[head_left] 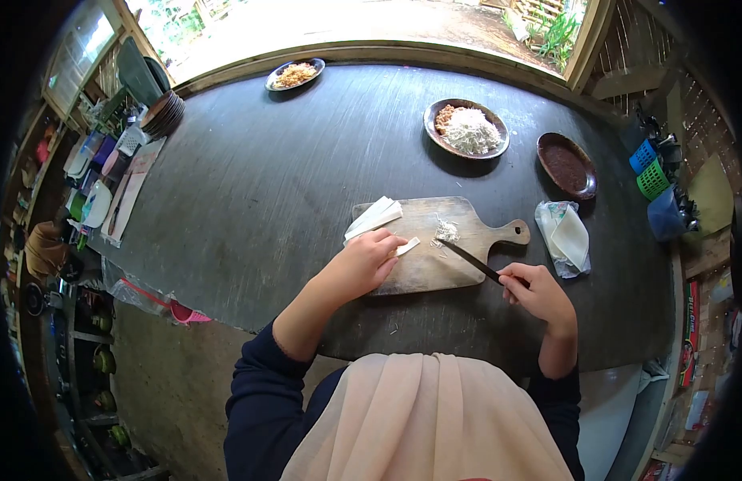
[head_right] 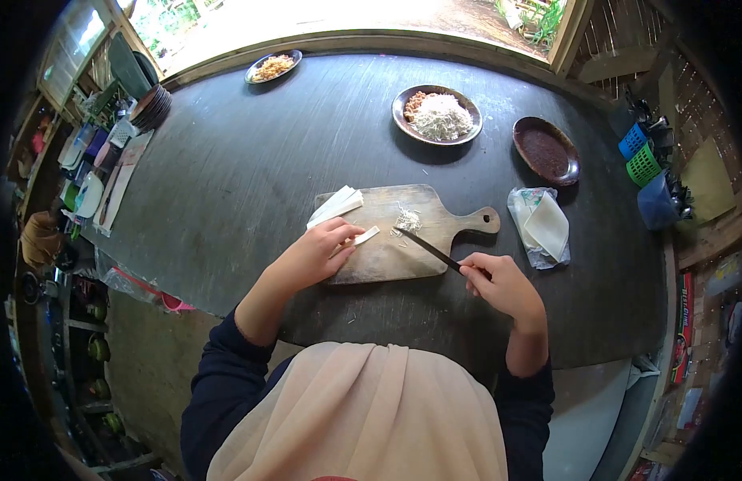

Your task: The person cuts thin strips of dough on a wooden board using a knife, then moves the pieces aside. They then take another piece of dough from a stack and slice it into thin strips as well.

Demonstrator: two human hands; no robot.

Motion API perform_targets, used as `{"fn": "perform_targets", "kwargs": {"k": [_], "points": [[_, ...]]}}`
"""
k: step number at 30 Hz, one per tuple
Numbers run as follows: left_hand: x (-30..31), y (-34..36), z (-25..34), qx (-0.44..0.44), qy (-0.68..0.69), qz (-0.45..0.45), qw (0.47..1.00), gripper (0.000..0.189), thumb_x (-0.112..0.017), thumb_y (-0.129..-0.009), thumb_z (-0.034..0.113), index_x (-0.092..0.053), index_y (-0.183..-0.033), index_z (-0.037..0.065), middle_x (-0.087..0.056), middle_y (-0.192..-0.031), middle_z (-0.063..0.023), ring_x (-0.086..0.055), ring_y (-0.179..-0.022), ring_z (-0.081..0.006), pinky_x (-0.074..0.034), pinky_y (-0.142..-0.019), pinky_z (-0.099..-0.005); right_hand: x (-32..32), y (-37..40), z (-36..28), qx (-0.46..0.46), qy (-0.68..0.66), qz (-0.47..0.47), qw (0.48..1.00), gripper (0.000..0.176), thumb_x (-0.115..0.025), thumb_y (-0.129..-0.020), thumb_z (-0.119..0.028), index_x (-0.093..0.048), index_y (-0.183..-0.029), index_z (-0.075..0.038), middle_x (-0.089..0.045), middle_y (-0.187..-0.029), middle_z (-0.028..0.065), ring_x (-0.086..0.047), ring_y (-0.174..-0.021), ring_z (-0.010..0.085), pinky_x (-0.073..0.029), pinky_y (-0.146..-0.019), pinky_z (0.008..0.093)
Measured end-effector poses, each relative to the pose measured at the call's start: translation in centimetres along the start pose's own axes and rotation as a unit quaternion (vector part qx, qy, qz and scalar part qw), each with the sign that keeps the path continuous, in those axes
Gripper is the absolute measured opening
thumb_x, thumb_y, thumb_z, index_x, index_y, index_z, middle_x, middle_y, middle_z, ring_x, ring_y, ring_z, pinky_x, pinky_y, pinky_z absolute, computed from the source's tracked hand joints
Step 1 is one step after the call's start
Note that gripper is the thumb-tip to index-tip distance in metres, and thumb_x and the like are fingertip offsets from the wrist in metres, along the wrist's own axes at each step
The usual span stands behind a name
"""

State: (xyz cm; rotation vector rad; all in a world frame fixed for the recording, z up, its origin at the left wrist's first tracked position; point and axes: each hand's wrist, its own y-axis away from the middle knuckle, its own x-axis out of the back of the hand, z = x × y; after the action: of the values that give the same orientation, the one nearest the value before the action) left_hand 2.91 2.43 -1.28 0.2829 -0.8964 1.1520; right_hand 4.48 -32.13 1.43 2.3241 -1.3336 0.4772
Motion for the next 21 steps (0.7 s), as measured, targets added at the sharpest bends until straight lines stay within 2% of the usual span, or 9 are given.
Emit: {"fn": "perform_targets", "kwargs": {"k": [4,6,8,10,12,16,18,19,21], "points": [[-0.29,-0.12,-0.30,0.000,-0.008,-0.004,1.000,0.026,-0.062,-0.090,0.002,-0.064,-0.115,-0.001,-0.063,-0.102,-0.0155,-0.065,-0.091,-0.0290,-0.052,-0.083,-0.0374,-0.47,0.12,-0.87,-0.012,-0.006,-0.075,0.997,0.017,-0.062,-0.097,-0.013,-0.069,-0.099,0.002,-0.065,-0.068,0.0049,-0.059,-0.059,0.0086,-0.048,-0.058,0.0257],[-0.31,-0.18,-0.23,-0.002,-0.010,-0.006,1.000,0.026,-0.062,-0.090,0.002,-0.064,-0.115,-0.001,-0.063,-0.101,-0.0153,-0.064,-0.090,-0.0291,-0.052,-0.082,-0.0377,-0.97,-0.18,-0.57,-0.011,0.020,-0.038,0.999,0.017,-0.063,-0.097,-0.013,-0.069,-0.100,0.002,-0.065,-0.067,0.0052,-0.059,-0.059,0.0088,-0.049,-0.057,0.0259],[-0.37,-0.16,-0.10,0.004,0.018,0.003,1.000,0.024,-0.061,-0.088,0.006,-0.066,-0.111,0.001,-0.064,-0.100,-0.0160,-0.065,-0.091,-0.0344,-0.053,-0.080,-0.0419,-0.88,-0.37,-0.55,-0.007,0.021,-0.012,1.000,0.017,-0.063,-0.097,-0.013,-0.069,-0.100,0.002,-0.065,-0.067,0.0054,-0.060,-0.059,0.0089,-0.049,-0.057,0.0257],[-0.46,-0.16,-0.15,0.000,0.016,0.004,1.000,0.024,-0.061,-0.088,0.006,-0.066,-0.111,0.001,-0.064,-0.100,-0.0160,-0.065,-0.090,-0.0344,-0.053,-0.079,-0.0420,-0.64,-0.29,-0.57,-0.005,0.023,0.012,1.000,0.017,-0.062,-0.097,-0.013,-0.069,-0.101,0.002,-0.065,-0.067,0.0056,-0.060,-0.059,0.0090,-0.049,-0.057,0.0256],[-0.39,-0.16,-0.12,-0.006,0.013,0.004,1.000,0.024,-0.061,-0.088,0.006,-0.066,-0.111,0.001,-0.063,-0.100,-0.0160,-0.065,-0.089,-0.0344,-0.053,-0.079,-0.0421,-0.34,-0.11,-0.71,-0.028,0.007,-0.110,0.994,0.017,-0.062,-0.097,-0.012,-0.070,-0.102,0.002,-0.066,-0.068,0.0054,-0.060,-0.059,0.0091,-0.049,-0.057,0.0259],[-0.03,-0.12,0.24,-0.006,0.010,-0.016,1.000,0.026,-0.061,-0.089,0.002,-0.064,-0.114,-0.001,-0.063,-0.102,-0.0158,-0.064,-0.091,-0.0330,-0.052,-0.082,-0.0399,-0.27,-0.18,-0.82,-0.053,0.009,-0.071,0.996,0.018,-0.061,-0.097,-0.012,-0.070,-0.104,0.002,-0.066,-0.070,0.0046,-0.060,-0.059,0.0089,-0.049,-0.057,0.0253],[-0.04,-0.04,0.28,-0.005,0.013,-0.015,1.000,0.026,-0.061,-0.089,0.002,-0.064,-0.114,0.000,-0.063,-0.103,-0.0160,-0.064,-0.092,-0.0336,-0.052,-0.082,-0.0403,-0.35,-0.27,-0.61,-0.052,-0.021,-0.015,0.998,0.018,-0.061,-0.098,-0.013,-0.069,-0.107,0.001,-0.066,-0.071,0.0032,-0.060,-0.061,0.0075,-0.049,-0.057,0.0239],[-0.05,-0.03,0.21,0.001,0.016,-0.015,1.000,0.026,-0.061,-0.089,0.002,-0.064,-0.114,0.000,-0.063,-0.105,-0.0161,-0.064,-0.092,-0.0340,-0.052,-0.083,-0.0406,-0.36,-0.24,-0.76,-0.052,-0.019,-0.015,0.998,0.018,-0.061,-0.098,-0.013,-0.069,-0.107,0.001,-0.066,-0.071,0.0032,-0.060,-0.061,0.0075,-0.049,-0.057,0.0239],[-0.11,0.01,0.13,0.006,0.020,-0.014,1.000,0.026,-0.061,-0.088,0.002,-0.064,-0.114,0.000,-0.062,-0.106,-0.0162,-0.064,-0.093,-0.0344,-0.052,-0.083,-0.0409,-0.45,-0.17,-1.10,-0.068,-0.035,-0.079,0.994,0.019,-0.060,-0.099,-0.013,-0.069,-0.109,0.000,-0.065,-0.071,0.0026,-0.059,-0.062,0.0063,-0.049,-0.057,0.0230]]}}
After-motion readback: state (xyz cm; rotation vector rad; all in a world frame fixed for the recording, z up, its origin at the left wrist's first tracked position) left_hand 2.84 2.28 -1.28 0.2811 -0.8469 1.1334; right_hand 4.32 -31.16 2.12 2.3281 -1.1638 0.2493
